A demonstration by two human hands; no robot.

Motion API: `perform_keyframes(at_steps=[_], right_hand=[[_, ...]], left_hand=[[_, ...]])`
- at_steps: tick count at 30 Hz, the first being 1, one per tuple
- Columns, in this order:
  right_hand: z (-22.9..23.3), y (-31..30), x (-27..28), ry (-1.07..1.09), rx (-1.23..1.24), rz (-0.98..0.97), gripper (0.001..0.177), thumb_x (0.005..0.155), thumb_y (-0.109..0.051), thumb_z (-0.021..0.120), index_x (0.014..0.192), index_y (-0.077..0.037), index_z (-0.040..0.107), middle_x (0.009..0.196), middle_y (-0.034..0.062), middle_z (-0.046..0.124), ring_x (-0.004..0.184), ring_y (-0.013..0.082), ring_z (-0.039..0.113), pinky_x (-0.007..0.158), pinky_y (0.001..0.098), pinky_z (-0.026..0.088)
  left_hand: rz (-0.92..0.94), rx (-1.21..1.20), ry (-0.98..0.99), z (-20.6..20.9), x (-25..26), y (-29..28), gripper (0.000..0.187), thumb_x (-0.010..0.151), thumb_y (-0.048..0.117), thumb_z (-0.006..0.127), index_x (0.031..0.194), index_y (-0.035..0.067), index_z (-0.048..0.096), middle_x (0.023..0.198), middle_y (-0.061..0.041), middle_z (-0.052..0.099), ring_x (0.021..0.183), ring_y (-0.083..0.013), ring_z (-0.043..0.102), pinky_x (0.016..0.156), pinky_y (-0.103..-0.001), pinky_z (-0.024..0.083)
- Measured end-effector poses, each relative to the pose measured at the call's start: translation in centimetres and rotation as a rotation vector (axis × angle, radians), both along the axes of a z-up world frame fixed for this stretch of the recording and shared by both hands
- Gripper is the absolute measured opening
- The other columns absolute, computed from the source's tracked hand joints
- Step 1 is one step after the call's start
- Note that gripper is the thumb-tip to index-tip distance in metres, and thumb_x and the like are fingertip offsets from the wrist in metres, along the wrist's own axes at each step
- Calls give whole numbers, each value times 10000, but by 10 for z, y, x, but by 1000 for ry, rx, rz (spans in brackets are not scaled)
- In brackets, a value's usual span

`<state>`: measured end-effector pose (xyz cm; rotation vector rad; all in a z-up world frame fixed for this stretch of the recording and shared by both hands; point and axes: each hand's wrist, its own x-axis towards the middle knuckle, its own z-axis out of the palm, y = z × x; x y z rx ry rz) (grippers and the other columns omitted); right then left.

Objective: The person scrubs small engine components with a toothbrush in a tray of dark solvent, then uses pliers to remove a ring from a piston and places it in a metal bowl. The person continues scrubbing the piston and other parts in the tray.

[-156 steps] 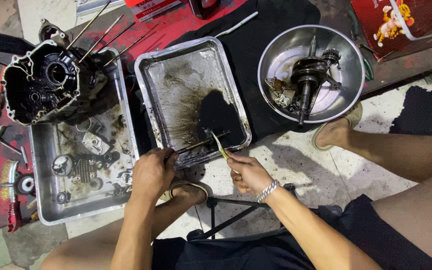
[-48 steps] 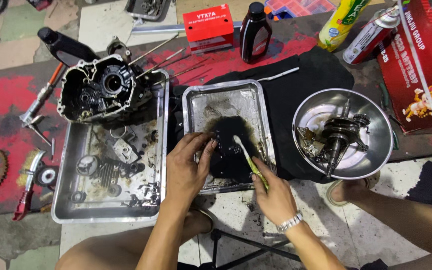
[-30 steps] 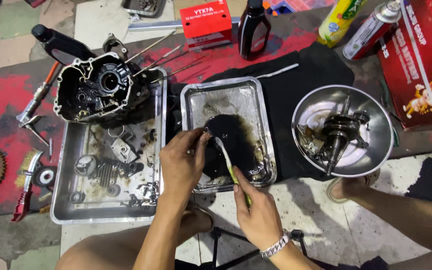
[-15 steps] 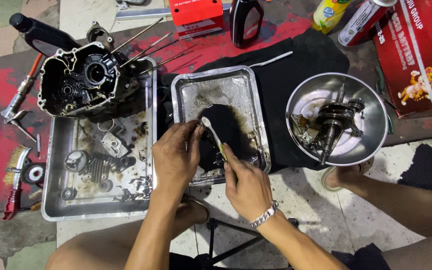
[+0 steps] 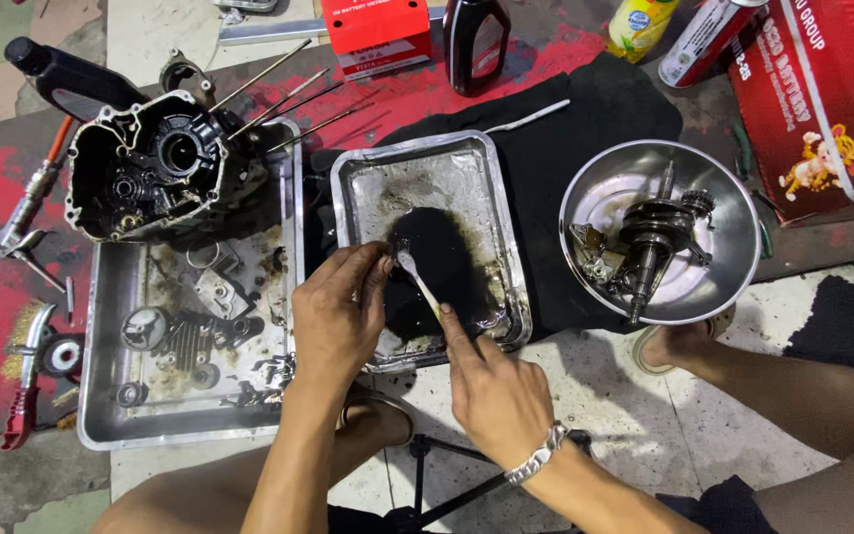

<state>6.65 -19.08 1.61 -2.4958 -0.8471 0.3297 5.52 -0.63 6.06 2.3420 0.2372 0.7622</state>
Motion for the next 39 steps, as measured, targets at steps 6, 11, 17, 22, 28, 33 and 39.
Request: perform_keyframes(at_steps=[6,11,17,22,28,33,39], right_hand=[[-1,6,22,-176,147,-3,528,984,-206,519,1495,-79,498,794,215,698,422,262,562,391,394,460],[4,0,13,115,1,-84,557,1011,-222,493,1563,-156,463,813,215,680,364,196,532,326,371,462],[-8,-4,26,75,159,-170,481,1027,-207,511,1502,-141,526,638,148,673,376,133,440,399,298,392],[14,-15,15,465,218,-369,532,979,-230,495,1511,-222,504,691,24,707,283,92,384,267,294,333],[18,-5,36,541,197,-302,456,1021,-260,504,1471,-209,561,565,154,679,334,72,338,346,266,274],[19,-17,31,594,285,-344,478,979,-260,510,1445,-201,599,767,0,745,317,94,316,336,315,290],[-20,-6,30,628,346,-308,429,1007,-268,545,1412,-163,639,793,167,819,399,97,398,434,288,380]], left_hand=[[-34,60,1,-2,-2,-4,135,959,67,719,1080,9,736,1020,-137,752,862,-299,750,735,-360,588],[-35,52,-6,-7,0,-5,142,947,70,718,1078,21,743,1013,-131,751,851,-290,748,725,-353,588],[-24,56,-14,-6,-3,-8,141,952,55,711,1087,26,737,1020,-133,752,852,-302,744,726,-359,581],[-18,43,6,-9,-8,1,178,946,43,708,1121,17,731,1061,-150,746,894,-302,748,757,-358,587],[-34,49,4,-11,-11,2,191,950,23,698,1138,11,728,1087,-157,746,944,-296,753,796,-357,595],[-16,56,23,-12,-11,7,184,956,24,697,1138,8,720,1073,-159,743,910,-300,750,776,-356,588],[-20,88,39,-9,-13,6,186,951,-3,683,1134,14,714,1062,-162,741,902,-308,742,776,-368,583]])
